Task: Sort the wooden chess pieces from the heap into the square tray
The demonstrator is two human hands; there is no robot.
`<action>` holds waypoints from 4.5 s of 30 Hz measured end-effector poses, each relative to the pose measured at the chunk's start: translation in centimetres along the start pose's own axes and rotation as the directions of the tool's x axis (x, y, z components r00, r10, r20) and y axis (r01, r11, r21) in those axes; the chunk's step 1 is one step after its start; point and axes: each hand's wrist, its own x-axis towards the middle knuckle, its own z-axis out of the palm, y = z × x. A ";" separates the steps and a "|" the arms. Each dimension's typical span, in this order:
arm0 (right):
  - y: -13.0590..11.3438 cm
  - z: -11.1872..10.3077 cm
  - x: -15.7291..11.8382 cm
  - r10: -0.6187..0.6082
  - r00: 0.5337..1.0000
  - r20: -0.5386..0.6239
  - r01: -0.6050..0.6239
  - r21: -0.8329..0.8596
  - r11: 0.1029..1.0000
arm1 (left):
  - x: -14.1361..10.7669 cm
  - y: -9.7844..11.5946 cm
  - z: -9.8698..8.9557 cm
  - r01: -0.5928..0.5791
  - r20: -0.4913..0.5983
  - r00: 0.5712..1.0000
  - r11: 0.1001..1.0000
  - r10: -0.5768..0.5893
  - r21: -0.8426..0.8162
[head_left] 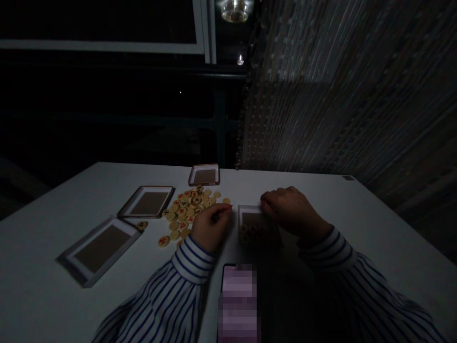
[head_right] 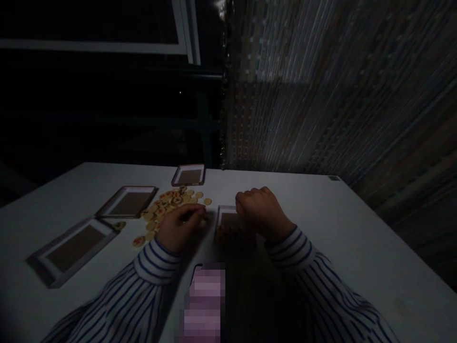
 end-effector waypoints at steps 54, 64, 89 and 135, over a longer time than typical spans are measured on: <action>-11.7 4.0 13.2 -0.087 0.989 0.120 0.052 0.265 0.963 | 3.1 -7.7 -9.4 -0.203 -0.011 0.969 0.821 0.247 0.534; -11.9 4.3 14.0 -0.059 0.981 0.187 0.010 0.249 0.968 | 3.1 -7.9 -8.8 -0.202 -0.055 0.963 0.838 0.265 0.508; -10.9 4.0 14.3 -0.052 0.982 0.180 -0.004 0.295 0.956 | 3.1 -7.7 -9.2 -0.161 -0.106 0.965 0.861 0.240 0.482; -8.0 -0.1 2.3 -0.041 0.978 -0.203 0.170 0.673 0.719 | -0.8 -0.7 -4.6 0.176 0.075 0.984 0.857 -0.160 -0.484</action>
